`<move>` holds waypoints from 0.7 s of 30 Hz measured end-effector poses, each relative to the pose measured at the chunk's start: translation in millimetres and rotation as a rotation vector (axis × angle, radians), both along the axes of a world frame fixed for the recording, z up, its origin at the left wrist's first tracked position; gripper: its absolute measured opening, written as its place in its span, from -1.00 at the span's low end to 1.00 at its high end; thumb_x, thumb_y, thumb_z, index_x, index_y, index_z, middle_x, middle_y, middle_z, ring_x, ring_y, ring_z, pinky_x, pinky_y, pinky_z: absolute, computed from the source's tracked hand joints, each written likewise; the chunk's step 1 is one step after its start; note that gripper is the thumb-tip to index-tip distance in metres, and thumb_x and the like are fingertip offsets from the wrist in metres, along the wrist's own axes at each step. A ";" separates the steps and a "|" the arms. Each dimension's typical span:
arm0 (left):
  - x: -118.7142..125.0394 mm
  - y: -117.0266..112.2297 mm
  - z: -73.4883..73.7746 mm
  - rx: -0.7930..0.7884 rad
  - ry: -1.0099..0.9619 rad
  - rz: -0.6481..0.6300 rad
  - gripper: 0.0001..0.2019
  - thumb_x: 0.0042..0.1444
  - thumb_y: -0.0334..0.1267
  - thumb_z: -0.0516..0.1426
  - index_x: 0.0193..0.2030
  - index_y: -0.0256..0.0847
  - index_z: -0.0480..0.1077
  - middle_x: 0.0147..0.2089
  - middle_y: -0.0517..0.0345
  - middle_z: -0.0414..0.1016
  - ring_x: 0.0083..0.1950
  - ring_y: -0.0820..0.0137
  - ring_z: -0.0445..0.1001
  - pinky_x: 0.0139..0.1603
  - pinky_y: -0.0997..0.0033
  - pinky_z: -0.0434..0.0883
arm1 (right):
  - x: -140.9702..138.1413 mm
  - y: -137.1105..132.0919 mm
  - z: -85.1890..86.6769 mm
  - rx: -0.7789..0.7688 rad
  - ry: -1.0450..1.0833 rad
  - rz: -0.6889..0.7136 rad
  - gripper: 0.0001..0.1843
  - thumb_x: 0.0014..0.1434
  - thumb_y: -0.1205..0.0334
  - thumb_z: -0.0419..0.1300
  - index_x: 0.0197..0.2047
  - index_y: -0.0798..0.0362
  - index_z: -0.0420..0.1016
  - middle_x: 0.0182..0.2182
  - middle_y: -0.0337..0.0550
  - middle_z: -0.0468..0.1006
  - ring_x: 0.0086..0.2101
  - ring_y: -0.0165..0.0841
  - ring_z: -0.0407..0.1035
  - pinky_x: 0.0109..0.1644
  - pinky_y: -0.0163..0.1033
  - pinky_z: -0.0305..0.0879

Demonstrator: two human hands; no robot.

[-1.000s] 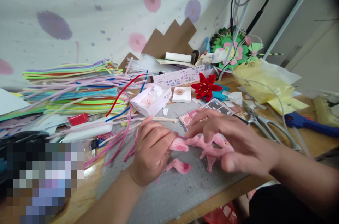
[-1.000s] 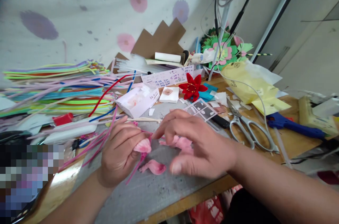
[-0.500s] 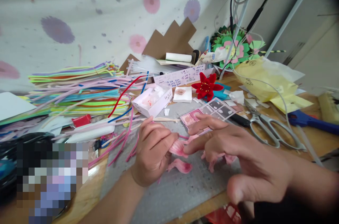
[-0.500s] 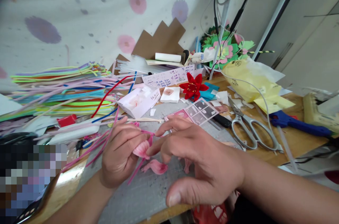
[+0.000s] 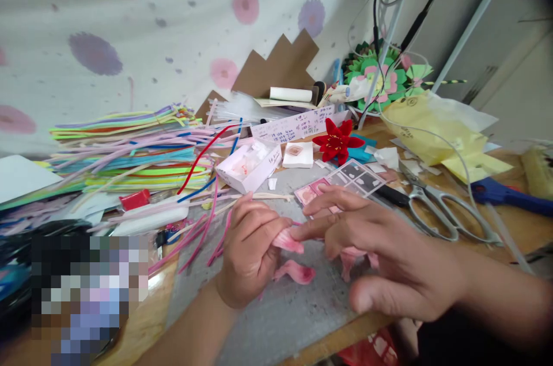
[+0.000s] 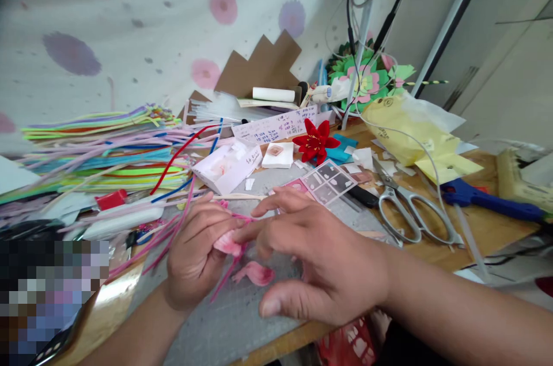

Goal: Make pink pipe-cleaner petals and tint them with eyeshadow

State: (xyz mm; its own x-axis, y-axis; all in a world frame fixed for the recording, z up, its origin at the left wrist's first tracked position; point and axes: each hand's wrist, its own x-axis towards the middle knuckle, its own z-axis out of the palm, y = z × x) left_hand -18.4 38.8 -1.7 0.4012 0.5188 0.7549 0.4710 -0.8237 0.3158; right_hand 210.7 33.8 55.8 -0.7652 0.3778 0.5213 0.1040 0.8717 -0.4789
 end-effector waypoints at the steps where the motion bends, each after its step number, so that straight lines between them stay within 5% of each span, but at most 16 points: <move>1: 1.9 0.1 -1.7 -0.088 -0.074 -0.036 -0.84 0.21 -0.28 0.05 -0.26 -0.20 0.47 -0.34 0.10 0.48 -0.23 0.32 0.40 0.07 0.07 0.27 | 0.0 0.8 -0.6 -0.006 0.006 -0.010 -0.67 0.29 -0.05 0.00 -0.24 0.06 0.28 -0.03 0.07 0.50 -0.06 -0.30 0.39 0.23 -0.03 0.08; 5: 14.6 -1.9 -10.9 -0.670 -0.553 -0.148 -0.77 0.21 -0.20 0.07 -0.39 -0.21 0.46 -0.41 0.15 0.44 -0.36 0.40 0.40 -0.26 0.33 0.35 | 0.2 0.7 0.4 0.001 0.051 -0.075 -0.71 0.25 -0.01 0.08 -0.19 0.07 0.29 0.04 0.07 0.44 0.11 -0.23 0.24 0.23 -0.05 0.09; 9: 26.3 -7.4 -11.7 -1.107 -0.951 -0.263 -0.76 0.09 -0.13 0.19 -0.48 -0.24 0.47 -0.49 0.18 0.45 -0.42 0.46 0.37 -0.34 0.43 0.31 | -3.1 -0.5 0.1 -0.006 0.048 -0.119 -0.68 0.22 0.02 0.14 -0.09 0.07 0.28 0.13 0.02 0.36 0.17 -0.26 0.14 0.22 -0.16 0.13; 14: 28.9 -11.3 -4.3 -1.252 -1.106 -0.378 -0.73 0.14 -0.19 0.16 -0.53 -0.26 0.45 -0.57 0.22 0.40 -0.48 0.53 0.34 -0.39 0.52 0.27 | -6.7 1.0 -8.8 0.026 -0.010 -0.101 -0.62 0.21 -0.04 0.14 -0.07 0.08 0.30 0.08 0.00 0.40 0.19 -0.24 0.09 0.29 -0.07 0.00; 21: 28.1 -14.2 -3.6 -1.358 -1.077 -0.450 -0.66 0.16 -0.16 0.11 -0.59 -0.25 0.43 -0.60 0.20 0.33 -0.41 0.44 0.37 -0.26 0.41 0.31 | -9.9 2.0 -10.6 0.068 -0.002 -0.149 -0.60 0.23 -0.04 0.12 -0.04 0.11 0.31 0.10 0.05 0.36 0.19 -0.22 0.07 0.27 -0.06 0.02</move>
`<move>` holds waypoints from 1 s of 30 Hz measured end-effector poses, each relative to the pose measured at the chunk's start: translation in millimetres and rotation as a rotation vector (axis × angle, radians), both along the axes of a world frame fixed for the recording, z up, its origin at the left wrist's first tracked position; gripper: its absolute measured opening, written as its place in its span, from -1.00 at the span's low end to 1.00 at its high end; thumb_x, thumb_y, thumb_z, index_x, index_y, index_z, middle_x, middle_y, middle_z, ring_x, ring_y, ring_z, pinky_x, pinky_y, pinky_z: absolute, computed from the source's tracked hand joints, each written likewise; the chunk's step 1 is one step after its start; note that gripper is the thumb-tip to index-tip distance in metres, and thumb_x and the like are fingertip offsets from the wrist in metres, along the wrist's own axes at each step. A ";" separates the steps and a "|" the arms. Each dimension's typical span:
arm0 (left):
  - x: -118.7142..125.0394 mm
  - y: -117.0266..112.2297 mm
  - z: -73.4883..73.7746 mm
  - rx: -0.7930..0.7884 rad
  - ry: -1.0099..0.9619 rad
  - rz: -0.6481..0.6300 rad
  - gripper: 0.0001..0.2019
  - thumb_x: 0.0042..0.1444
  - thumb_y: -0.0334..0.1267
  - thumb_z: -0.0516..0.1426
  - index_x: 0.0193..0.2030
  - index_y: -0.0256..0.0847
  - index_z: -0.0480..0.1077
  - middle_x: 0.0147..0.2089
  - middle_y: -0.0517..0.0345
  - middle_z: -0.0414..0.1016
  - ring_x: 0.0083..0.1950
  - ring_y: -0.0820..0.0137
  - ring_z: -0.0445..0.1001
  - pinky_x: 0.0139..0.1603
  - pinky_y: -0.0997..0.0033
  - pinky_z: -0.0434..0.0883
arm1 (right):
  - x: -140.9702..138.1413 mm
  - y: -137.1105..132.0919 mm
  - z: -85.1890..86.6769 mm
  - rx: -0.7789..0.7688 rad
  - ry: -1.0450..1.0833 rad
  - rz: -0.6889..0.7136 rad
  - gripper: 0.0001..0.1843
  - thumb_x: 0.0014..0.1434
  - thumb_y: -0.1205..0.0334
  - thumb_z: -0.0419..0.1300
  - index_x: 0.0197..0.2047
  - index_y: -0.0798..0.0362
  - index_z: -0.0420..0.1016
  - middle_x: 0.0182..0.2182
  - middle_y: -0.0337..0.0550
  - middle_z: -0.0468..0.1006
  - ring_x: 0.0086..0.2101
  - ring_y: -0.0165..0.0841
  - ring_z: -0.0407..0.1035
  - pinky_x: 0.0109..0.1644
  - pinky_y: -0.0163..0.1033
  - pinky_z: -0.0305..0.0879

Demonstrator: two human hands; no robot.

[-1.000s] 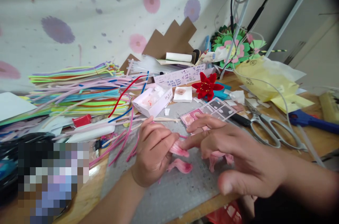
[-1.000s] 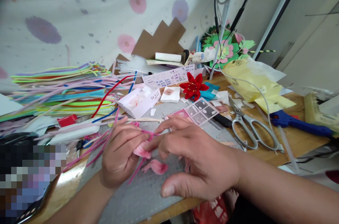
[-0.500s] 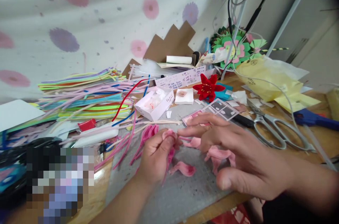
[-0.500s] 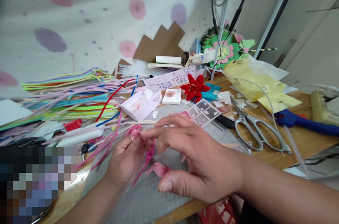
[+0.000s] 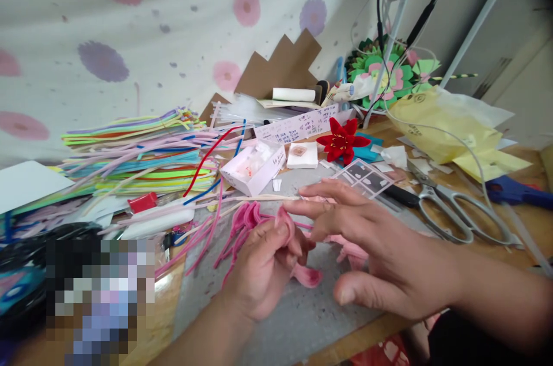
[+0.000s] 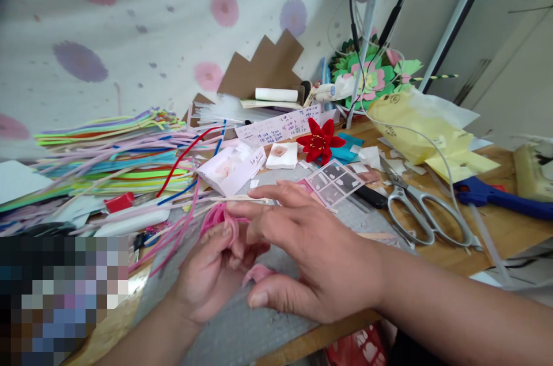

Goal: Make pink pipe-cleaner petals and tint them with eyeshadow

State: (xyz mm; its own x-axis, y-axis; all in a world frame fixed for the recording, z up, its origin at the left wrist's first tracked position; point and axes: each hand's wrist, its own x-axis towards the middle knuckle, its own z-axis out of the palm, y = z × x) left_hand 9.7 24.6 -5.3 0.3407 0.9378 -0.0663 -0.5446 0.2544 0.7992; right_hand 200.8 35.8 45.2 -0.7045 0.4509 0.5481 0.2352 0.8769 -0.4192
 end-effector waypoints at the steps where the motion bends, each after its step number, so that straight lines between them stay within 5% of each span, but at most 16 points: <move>1: 0.4 -0.2 0.8 -0.004 0.001 -0.004 -0.66 0.15 -0.15 0.12 -0.60 -0.25 0.43 -0.60 0.20 0.32 -0.41 0.44 0.37 -0.27 0.40 0.31 | -1.0 0.2 0.6 -0.007 0.006 0.005 -0.58 0.23 -0.05 0.11 -0.01 0.11 0.31 0.09 0.04 0.37 0.19 -0.23 0.08 0.27 -0.07 0.02; 10: 0.6 2.2 7.0 -0.019 0.092 -0.015 -0.64 0.09 -0.12 0.16 -0.65 -0.27 0.37 -0.61 0.20 0.29 -0.52 0.49 0.25 -0.49 0.49 0.19 | 0.6 3.2 9.3 -0.173 0.128 0.052 -0.72 0.25 0.02 0.11 -0.11 0.05 0.31 0.03 -0.01 0.42 0.10 -0.24 0.23 0.15 -0.11 0.19; 17: -2.6 3.0 0.9 0.064 0.354 0.015 -0.66 0.07 -0.15 0.14 -0.65 -0.26 0.35 -0.61 0.20 0.28 -0.53 0.49 0.25 -0.50 0.47 0.19 | 5.7 5.6 5.6 -0.422 0.198 0.088 -0.71 0.25 -0.01 0.08 -0.15 0.06 0.32 -0.04 -0.01 0.42 -0.05 -0.26 0.35 0.01 -0.10 0.30; 21: -9.8 7.6 -0.6 0.503 0.817 0.116 -0.68 0.20 -0.17 0.03 -0.53 -0.23 0.40 -0.55 0.19 0.32 -0.51 0.46 0.27 -0.46 0.41 0.22 | 10.8 5.5 1.4 -0.554 0.214 0.047 -0.71 0.25 -0.03 0.08 -0.17 0.04 0.28 -0.02 -0.05 0.40 -0.18 -0.33 0.40 -0.16 -0.20 0.38; 26: -24.7 17.3 7.2 1.356 1.301 0.464 -0.86 0.13 -0.36 0.09 -0.28 -0.19 0.49 -0.37 0.10 0.51 -0.25 0.27 0.39 -0.02 0.08 0.26 | 20.9 29.8 -16.9 -0.123 -0.069 -0.137 -0.70 0.24 0.01 0.09 -0.18 0.10 0.39 -0.13 0.02 0.48 -0.05 -0.18 0.31 0.05 -0.01 0.19; 30: -30.2 20.1 11.0 1.502 1.381 0.601 -0.84 0.11 -0.38 0.11 -0.21 -0.18 0.49 -0.35 0.09 0.53 -0.21 0.25 0.40 0.05 0.03 0.24 | 33.1 58.7 -47.5 0.059 -0.466 -0.410 -0.69 0.25 0.04 0.07 -0.18 0.12 0.44 -0.19 0.05 0.51 -0.06 -0.11 0.31 0.05 0.05 0.10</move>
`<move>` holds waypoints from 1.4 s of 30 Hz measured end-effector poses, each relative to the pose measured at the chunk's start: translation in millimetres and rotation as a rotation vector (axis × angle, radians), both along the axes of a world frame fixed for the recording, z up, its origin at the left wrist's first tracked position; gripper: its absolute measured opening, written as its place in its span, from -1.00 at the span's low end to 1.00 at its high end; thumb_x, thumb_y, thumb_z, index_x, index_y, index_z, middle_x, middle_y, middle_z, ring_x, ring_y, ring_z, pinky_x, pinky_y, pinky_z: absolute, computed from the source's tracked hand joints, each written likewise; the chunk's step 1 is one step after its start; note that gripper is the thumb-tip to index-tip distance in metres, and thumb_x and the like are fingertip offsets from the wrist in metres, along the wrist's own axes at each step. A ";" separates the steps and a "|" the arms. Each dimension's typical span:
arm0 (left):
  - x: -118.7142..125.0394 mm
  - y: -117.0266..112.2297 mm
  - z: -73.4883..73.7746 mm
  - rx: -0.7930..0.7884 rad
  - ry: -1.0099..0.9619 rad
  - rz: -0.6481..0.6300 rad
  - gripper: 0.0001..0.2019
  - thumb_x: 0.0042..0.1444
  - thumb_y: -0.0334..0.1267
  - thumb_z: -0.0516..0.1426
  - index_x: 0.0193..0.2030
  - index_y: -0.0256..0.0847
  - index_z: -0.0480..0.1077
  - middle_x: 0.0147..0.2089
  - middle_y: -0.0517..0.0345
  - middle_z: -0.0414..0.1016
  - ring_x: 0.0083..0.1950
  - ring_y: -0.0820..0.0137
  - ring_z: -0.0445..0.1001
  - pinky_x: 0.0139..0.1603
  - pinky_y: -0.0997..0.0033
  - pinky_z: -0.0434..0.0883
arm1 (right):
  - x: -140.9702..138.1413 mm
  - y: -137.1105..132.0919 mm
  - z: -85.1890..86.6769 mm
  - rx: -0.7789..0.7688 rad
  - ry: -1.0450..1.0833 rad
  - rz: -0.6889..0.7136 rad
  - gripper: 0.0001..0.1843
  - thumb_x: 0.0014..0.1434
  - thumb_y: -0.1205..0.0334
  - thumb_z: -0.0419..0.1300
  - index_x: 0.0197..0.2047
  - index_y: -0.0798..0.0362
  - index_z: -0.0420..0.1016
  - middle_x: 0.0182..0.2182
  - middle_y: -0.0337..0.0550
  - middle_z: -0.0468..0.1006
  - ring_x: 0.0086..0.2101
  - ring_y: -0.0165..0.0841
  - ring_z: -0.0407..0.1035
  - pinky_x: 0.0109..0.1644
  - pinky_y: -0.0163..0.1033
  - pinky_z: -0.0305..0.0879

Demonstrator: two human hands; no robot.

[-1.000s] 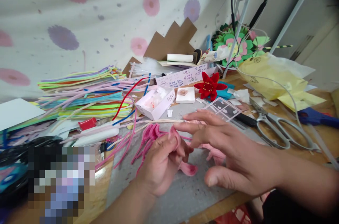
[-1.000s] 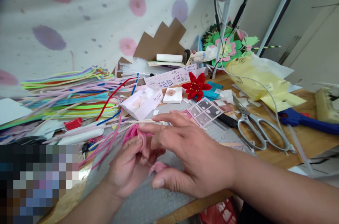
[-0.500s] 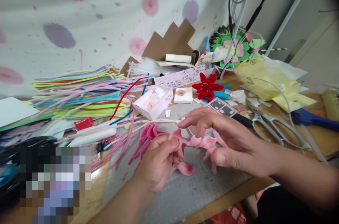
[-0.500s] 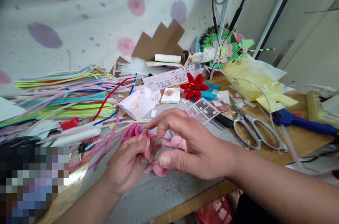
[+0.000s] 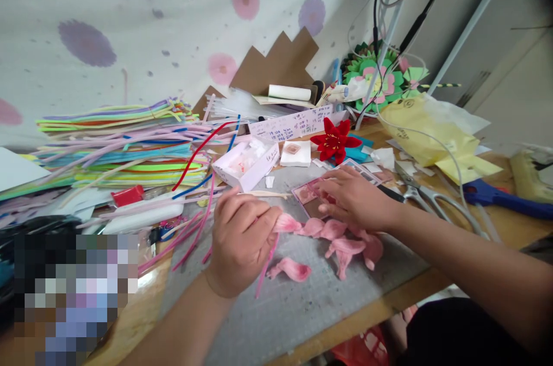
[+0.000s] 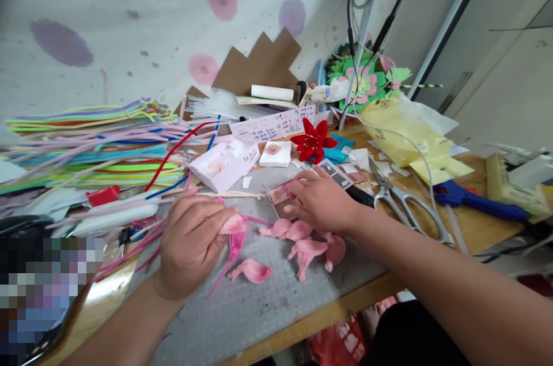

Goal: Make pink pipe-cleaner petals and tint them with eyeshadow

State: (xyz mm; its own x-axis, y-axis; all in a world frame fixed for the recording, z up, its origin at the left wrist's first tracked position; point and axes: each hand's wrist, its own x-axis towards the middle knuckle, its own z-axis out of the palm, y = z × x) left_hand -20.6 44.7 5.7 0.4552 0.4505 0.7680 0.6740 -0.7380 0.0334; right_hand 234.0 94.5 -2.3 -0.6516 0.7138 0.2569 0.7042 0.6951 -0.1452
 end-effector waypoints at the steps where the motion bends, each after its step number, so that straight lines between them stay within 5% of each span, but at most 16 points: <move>1: 0.1 -0.1 0.2 0.009 0.001 0.003 -0.84 0.11 -0.38 0.11 -0.21 -0.17 0.49 -0.36 0.10 0.53 -0.21 0.25 0.40 0.07 0.02 0.23 | 2.3 4.8 -5.8 -0.005 -0.060 -0.019 -0.69 0.25 0.04 0.07 -0.19 0.11 0.45 -0.19 0.04 0.51 -0.06 -0.11 0.31 0.05 0.04 0.09; 16: 2.1 0.1 -2.7 -0.021 -0.012 0.012 -0.86 0.09 -0.41 0.13 -0.25 -0.18 0.49 -0.36 0.11 0.54 -0.21 0.26 0.39 0.11 -0.03 0.20 | 2.0 8.2 -3.5 0.026 -0.213 0.025 -0.65 0.24 0.01 0.09 -0.12 0.12 0.45 -0.15 0.01 0.52 -0.01 -0.07 0.29 0.08 0.09 0.02; 26: 4.3 0.9 -2.7 -0.029 -0.023 0.015 -0.86 0.11 -0.38 0.11 -0.28 -0.19 0.51 -0.38 0.12 0.53 -0.23 0.25 0.41 0.11 -0.01 0.19 | 2.9 8.7 -3.6 -0.005 -0.168 0.047 -0.69 0.18 -0.01 0.15 -0.29 0.10 0.42 -0.28 -0.02 0.50 -0.05 -0.07 0.27 0.02 0.04 0.10; 29: 4.0 1.1 -3.6 -0.029 -0.020 0.019 -0.86 0.11 -0.39 0.12 -0.27 -0.18 0.51 -0.38 0.11 0.54 -0.22 0.25 0.41 0.10 -0.02 0.19 | 2.4 0.2 7.4 -0.028 0.015 0.079 -0.69 0.19 -0.01 0.13 -0.29 0.10 0.39 -0.24 0.02 0.48 -0.10 -0.11 0.30 0.00 0.03 0.15; 34: 3.4 0.7 -4.8 -0.034 -0.009 0.030 -0.87 0.09 -0.41 0.14 -0.27 -0.17 0.50 -0.36 0.12 0.56 -0.20 0.25 0.40 0.11 -0.03 0.18 | -8.5 -34.4 44.4 -0.221 0.465 0.410 -0.70 0.25 -0.04 0.05 -0.17 0.05 0.30 -0.07 0.00 0.47 0.04 -0.21 0.26 0.09 -0.04 0.18; 37: 3.7 0.4 -4.2 -0.048 -0.013 0.035 -0.87 0.09 -0.40 0.14 -0.28 -0.16 0.51 -0.36 0.13 0.56 -0.20 0.25 0.41 0.13 -0.01 0.17 | -16.5 -48.8 57.2 -0.245 0.489 0.525 -0.67 0.24 -0.09 0.06 -0.23 0.04 0.26 -0.15 -0.04 0.53 -0.02 -0.25 0.35 0.20 0.01 0.05; 42: 4.2 0.1 -3.4 -0.049 -0.009 0.026 -0.88 0.11 -0.37 0.13 -0.28 -0.15 0.50 -0.36 0.13 0.56 -0.19 0.26 0.42 0.15 0.01 0.16 | -17.7 -50.7 56.5 -0.198 0.439 0.511 -0.68 0.24 -0.08 0.06 -0.24 0.04 0.26 -0.17 -0.01 0.55 -0.09 -0.27 0.40 0.23 0.05 0.02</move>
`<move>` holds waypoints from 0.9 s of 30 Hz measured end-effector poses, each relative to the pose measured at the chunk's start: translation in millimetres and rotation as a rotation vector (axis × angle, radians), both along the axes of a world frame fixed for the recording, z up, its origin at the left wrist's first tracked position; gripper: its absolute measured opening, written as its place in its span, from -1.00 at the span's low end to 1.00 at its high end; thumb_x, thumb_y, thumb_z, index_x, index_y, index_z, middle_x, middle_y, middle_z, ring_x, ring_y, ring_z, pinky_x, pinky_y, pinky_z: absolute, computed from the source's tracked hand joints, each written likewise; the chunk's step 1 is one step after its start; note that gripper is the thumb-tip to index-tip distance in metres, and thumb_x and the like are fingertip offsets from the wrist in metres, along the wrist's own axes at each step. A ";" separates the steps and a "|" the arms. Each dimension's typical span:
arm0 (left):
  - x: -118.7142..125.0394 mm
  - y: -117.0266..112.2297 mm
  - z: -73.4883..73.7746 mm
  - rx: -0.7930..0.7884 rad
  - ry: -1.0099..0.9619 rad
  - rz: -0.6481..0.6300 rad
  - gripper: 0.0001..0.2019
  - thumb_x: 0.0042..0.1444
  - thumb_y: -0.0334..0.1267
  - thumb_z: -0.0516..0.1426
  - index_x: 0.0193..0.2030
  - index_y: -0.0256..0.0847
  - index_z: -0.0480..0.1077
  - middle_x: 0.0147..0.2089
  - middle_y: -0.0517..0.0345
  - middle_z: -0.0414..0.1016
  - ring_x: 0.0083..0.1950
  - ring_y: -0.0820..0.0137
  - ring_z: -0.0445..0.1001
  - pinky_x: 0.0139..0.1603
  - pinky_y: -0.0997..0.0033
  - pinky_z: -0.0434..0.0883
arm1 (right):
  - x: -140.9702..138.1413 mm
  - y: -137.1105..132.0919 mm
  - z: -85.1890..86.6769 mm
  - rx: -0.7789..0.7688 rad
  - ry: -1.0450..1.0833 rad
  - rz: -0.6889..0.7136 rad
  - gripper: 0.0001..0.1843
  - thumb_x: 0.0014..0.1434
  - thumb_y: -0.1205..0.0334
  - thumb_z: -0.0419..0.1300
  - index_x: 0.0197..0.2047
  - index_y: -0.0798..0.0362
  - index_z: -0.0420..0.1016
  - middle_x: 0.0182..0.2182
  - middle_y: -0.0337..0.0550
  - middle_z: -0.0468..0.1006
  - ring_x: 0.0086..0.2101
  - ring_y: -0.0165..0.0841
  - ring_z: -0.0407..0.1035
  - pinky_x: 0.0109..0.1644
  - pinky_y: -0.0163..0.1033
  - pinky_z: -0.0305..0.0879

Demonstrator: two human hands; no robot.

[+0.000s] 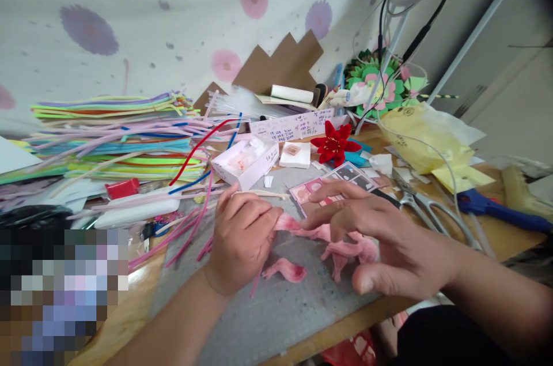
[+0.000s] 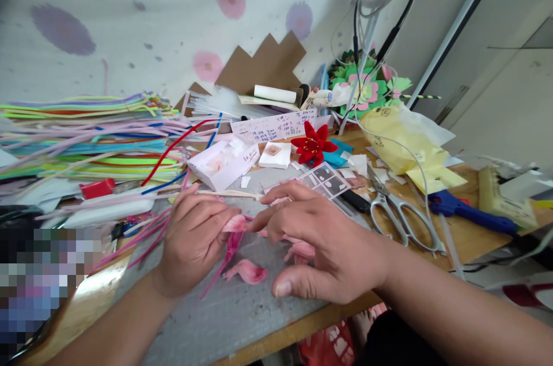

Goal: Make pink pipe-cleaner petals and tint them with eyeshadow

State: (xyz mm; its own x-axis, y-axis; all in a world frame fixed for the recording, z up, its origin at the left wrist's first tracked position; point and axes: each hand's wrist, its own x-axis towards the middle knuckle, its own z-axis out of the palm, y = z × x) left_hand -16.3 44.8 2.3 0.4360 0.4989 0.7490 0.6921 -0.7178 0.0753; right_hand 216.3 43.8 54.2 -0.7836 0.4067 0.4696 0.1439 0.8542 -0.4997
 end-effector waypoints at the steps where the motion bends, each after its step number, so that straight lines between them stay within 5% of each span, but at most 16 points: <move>1: 0.1 -0.1 0.0 0.001 0.001 0.000 -0.88 0.11 -0.37 0.14 -0.28 -0.14 0.50 -0.36 0.14 0.56 -0.19 0.26 0.42 0.15 0.01 0.16 | 0.7 0.4 -0.9 0.030 -0.014 -0.002 -0.67 0.24 -0.08 0.06 -0.24 0.04 0.27 -0.13 0.02 0.54 -0.06 -0.25 0.39 0.23 0.06 0.02; 12: 0.5 -1.4 1.5 -0.024 0.004 -0.008 -0.89 0.09 -0.39 0.13 -0.30 -0.15 0.48 -0.37 0.13 0.55 -0.19 0.25 0.39 0.15 -0.02 0.14 | 4.4 -4.2 -9.8 0.302 -0.134 -0.060 -0.66 0.17 -0.07 0.15 -0.22 0.06 0.38 0.02 0.01 0.48 0.12 -0.08 0.18 0.23 0.15 -0.02; 27: 1.3 -2.3 2.6 0.007 -0.005 -0.012 -0.87 0.10 -0.41 0.12 -0.31 -0.18 0.50 -0.37 0.14 0.56 -0.20 0.26 0.39 0.15 -0.04 0.15 | 0.1 -6.2 -10.0 0.228 -0.120 -0.070 -0.63 0.19 -0.09 0.12 -0.18 0.08 0.39 -0.01 0.03 0.49 0.12 -0.12 0.18 0.23 0.09 -0.01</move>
